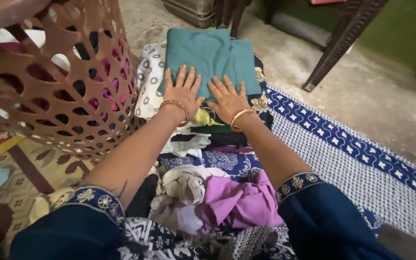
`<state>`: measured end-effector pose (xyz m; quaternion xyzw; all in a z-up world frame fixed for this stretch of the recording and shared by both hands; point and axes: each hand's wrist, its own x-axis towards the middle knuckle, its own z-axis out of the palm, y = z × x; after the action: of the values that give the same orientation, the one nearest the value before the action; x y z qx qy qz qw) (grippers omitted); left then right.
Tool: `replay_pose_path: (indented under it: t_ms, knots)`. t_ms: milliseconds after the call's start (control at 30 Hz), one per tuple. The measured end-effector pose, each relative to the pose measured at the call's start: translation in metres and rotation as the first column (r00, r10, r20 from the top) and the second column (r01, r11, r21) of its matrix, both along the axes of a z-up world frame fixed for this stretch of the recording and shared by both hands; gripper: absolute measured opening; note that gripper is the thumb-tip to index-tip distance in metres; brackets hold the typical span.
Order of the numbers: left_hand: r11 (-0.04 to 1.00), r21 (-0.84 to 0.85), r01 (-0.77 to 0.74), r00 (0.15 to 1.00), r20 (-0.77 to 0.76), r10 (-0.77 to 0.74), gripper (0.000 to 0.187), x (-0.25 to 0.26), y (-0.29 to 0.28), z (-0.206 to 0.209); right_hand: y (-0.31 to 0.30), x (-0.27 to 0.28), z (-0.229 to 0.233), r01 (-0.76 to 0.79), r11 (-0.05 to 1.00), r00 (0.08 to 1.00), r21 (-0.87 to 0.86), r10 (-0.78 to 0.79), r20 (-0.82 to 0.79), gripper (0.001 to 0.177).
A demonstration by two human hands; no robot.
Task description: The person sits on a mat and folds several garments one by one, including a pink top, a white cloth, a black garment, a white patterned top, and a green patterned cloth. Each item is smoothed and folded neatly, then placed on a growing stack.
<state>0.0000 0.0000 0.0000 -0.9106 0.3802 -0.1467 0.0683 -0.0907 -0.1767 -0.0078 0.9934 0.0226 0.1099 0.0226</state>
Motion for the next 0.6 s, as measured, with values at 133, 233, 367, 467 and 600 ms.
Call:
replay_pose_path:
  t_ms: [133, 233, 367, 467, 600]
  knots:
    - [1.000, -0.003, -0.019, 1.000, -0.024, 0.019, 0.076, -0.013, 0.003, 0.025, 0.003, -0.016, 0.030, -0.087, 0.996, 0.996, -0.020, 0.087, -0.006, 0.073]
    - [0.998, 0.046, -0.047, 0.995, -0.083, 0.051, 0.077, -0.026, 0.006, 0.045, 0.000, -0.024, 0.055, -0.168, 0.982, 0.986, -0.084, 0.166, -0.022, 0.072]
    - [0.985, 0.154, -0.076, 0.985, -0.140, 0.098, 0.080, -0.049, 0.006, 0.068, 0.002, -0.044, 0.083, -0.240, 0.950, 0.970, -0.202, 0.224, -0.098, 0.071]
    - [0.974, 0.219, -0.064, 0.975, -0.194, 0.108, 0.081, -0.065, 0.008, 0.075, 0.001, -0.064, 0.098, -0.317, 0.909, 0.943, -0.271, 0.271, -0.194, 0.070]
    - [0.969, 0.242, -0.039, 0.974, -0.208, 0.091, 0.077, -0.086, 0.010, 0.070, -0.007, -0.091, 0.106, -0.380, 0.878, 0.915, -0.290, 0.309, -0.261, 0.073]
